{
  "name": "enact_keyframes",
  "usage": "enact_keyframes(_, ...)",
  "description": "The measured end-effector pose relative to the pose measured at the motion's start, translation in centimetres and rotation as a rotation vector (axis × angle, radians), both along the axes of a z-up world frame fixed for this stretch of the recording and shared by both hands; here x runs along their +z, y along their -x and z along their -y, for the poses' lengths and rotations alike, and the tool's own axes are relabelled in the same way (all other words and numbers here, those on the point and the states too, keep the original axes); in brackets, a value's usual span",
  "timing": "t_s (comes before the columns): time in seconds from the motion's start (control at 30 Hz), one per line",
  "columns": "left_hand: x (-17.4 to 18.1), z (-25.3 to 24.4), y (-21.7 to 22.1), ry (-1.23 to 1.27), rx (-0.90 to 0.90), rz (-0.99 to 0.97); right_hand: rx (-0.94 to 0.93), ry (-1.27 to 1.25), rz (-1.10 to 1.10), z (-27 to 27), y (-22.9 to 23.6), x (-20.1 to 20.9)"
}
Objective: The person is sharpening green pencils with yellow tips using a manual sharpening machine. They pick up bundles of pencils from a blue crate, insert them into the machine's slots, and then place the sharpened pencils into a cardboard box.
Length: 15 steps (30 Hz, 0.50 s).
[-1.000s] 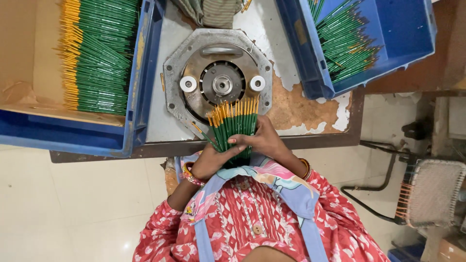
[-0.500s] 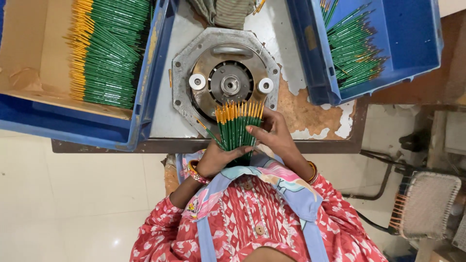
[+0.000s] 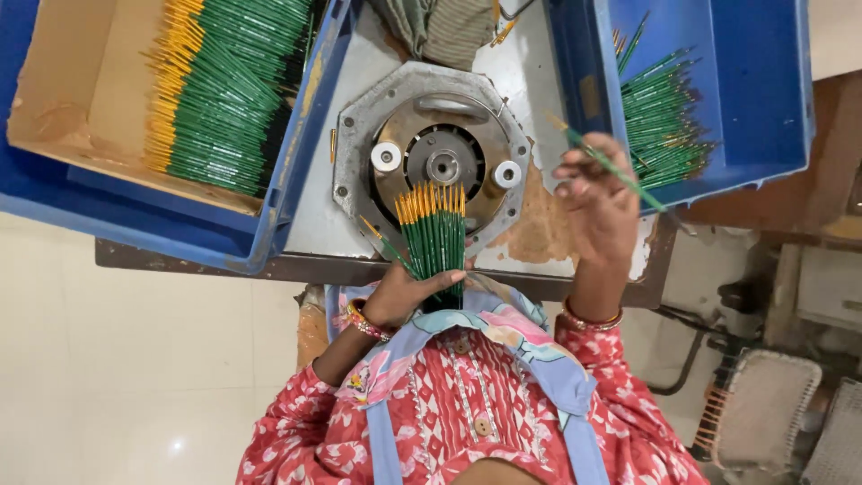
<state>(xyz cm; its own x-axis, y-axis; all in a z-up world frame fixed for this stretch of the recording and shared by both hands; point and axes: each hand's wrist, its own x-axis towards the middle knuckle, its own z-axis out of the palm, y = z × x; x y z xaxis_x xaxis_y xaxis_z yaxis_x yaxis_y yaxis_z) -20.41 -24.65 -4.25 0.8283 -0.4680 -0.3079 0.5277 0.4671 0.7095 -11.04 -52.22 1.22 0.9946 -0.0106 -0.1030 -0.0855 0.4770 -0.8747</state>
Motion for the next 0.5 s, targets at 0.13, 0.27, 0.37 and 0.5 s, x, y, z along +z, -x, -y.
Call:
enact_keyframes(0.13,-1.4,-0.4,0.3,-0.018,0.001,0.007,0.118,0.121,-0.051,-2.4,2.0,-2.8)
enact_keyframes(0.27,-1.1,-1.0,0.3,-0.044,-0.001,0.03,0.15,0.663,0.118,-5.0,1.6,-0.9)
enact_keyframes(0.37,-1.4,-1.4,0.3,-0.017,0.051,0.018,0.103,0.867,0.192,-6.1,0.6,-0.8)
enact_keyframes(0.5,-2.7,-1.9,0.8,0.048,0.2,-0.152,0.024,0.913,0.189,-6.6,0.4,-1.8)
